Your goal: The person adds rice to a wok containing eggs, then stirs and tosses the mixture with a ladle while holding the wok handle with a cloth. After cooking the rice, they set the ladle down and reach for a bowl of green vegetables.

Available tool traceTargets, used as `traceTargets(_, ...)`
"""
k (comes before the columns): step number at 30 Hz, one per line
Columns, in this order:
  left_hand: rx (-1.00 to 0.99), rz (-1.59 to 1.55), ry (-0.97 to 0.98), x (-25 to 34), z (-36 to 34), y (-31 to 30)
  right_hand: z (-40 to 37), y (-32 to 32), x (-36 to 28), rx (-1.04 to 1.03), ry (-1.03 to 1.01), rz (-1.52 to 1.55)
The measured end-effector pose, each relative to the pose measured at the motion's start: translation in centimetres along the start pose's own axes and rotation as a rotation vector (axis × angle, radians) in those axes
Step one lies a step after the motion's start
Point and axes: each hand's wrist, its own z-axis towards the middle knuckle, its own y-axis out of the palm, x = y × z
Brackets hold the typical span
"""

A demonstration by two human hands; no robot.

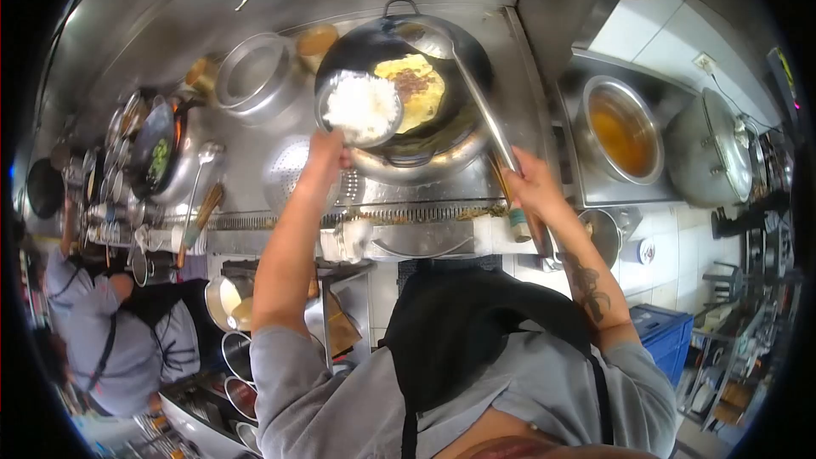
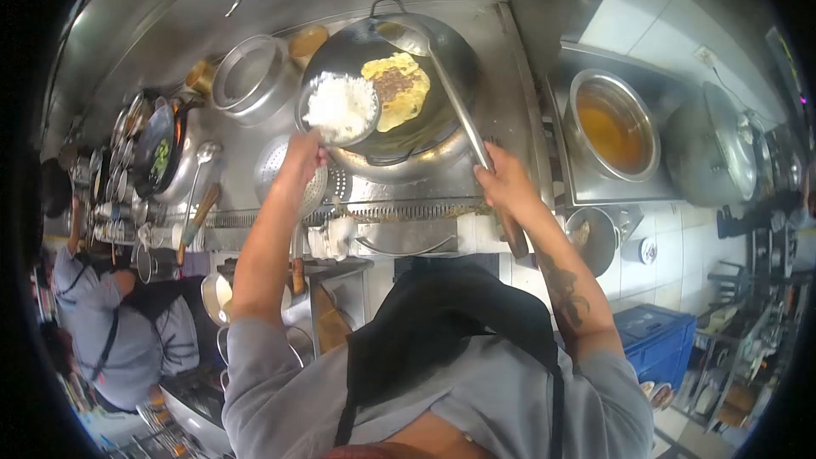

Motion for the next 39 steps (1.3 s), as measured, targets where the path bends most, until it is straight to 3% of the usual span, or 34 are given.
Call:
traceTargets(2,0.07,0.12,0.147,1.1,1.6,2.4,-2.3,-0.3,-0.7,0.039,-0.005,0.02)
traceTargets(3,0.216,0.414,0.386,0.5,2.3,-0.6,-2.6,3.6,-0.1,0.055,0.051,0.077)
traceTargets(5,0.459,0.796,1.007,0.7,5.4,2.3,-3.1,3.1,-0.6,0.154,0.063,0.007)
traceTargets(8,0.508,1.2,0.939,3.8,8.5,7.4,-1.5,2.6,0.3,0.256,-0.033,-0.086)
traceTargets(11,0.342,1.549,0.862,2.7,13.0,9.1,-2.0,3.3,-1.0,0.229,0.057,0.064)
traceTargets(15,0.424,1.409,0.967,5.9,14.2,7.8,-1.8,3.4,-2.1,0.166,0.198,0.367)
traceTargets(19,0.504,1.202,1.073,7.8,10.0,7.3,-1.1,3.1,-2.4,0.12,0.352,0.838)
traceTargets(21,0.426,1.44,1.112,6.5,7.2,8.7,-0.7,3.3,-2.4,0.024,0.341,0.941)
traceTargets(24,0.433,1.245,1.089,7.0,6.9,5.5,-1.3,3.5,-4.1,0.013,0.32,0.798)
traceTargets(28,0.462,1.129,1.081,7.2,5.5,1.8,-2.6,3.9,-7.1,0.131,0.115,0.342)
traceTargets(31,0.462,1.086,1.03,7.4,4.8,0.0,-3.6,4.2,-8.0,0.161,0.033,0.248)
traceTargets(33,0.47,1.06,0.941,7.6,4.3,-0.5,-3.9,4.6,-8.5,0.077,0.084,0.404)
traceTargets(39,0.514,0.942,0.996,7.9,2.2,0.6,-3.1,6.1,-5.9,-0.176,0.29,0.984)
